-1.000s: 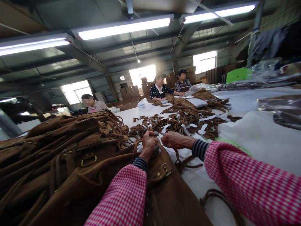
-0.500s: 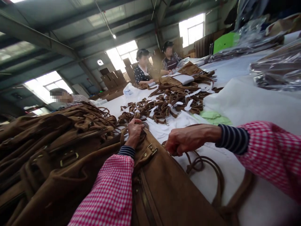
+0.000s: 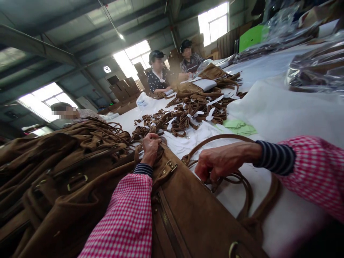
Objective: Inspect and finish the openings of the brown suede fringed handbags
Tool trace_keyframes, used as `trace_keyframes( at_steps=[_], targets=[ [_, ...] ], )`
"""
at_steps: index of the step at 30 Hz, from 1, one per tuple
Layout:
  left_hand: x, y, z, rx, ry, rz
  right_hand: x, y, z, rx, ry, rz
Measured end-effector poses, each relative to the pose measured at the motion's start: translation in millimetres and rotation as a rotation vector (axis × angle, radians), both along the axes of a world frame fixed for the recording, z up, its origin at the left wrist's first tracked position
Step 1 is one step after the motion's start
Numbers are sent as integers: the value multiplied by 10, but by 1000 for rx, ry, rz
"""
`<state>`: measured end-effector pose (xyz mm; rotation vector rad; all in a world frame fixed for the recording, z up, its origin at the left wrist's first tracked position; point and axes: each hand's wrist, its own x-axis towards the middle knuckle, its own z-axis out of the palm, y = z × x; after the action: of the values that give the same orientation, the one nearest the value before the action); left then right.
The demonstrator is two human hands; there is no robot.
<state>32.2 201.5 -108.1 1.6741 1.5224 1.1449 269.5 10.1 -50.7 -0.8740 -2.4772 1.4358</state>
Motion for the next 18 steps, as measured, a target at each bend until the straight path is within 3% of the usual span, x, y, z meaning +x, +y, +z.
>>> trace_keyframes(
  at_steps=[5, 8, 10, 13, 15, 18],
  targets=[
    [-29, -31, 96, 23, 137, -3, 87, -85, 63, -21, -84, -62],
    [-82, -147, 303, 84, 261, -5, 141, -256, 150, 62, -117, -109],
    [-108, -353, 493, 166, 330, -13, 138, -416, 169, 206, -154, -208],
    [-103, -937, 755, 426, 524, -155, 83, -648, 71, 482, -161, -324],
    [-74, -1484, 849, 596, 664, -393, 38, -750, -64, 598, -153, -338],
    [-24, -2326, 826, 619, 746, -898, -15, -806, -267, 633, -158, -364]
  ],
)
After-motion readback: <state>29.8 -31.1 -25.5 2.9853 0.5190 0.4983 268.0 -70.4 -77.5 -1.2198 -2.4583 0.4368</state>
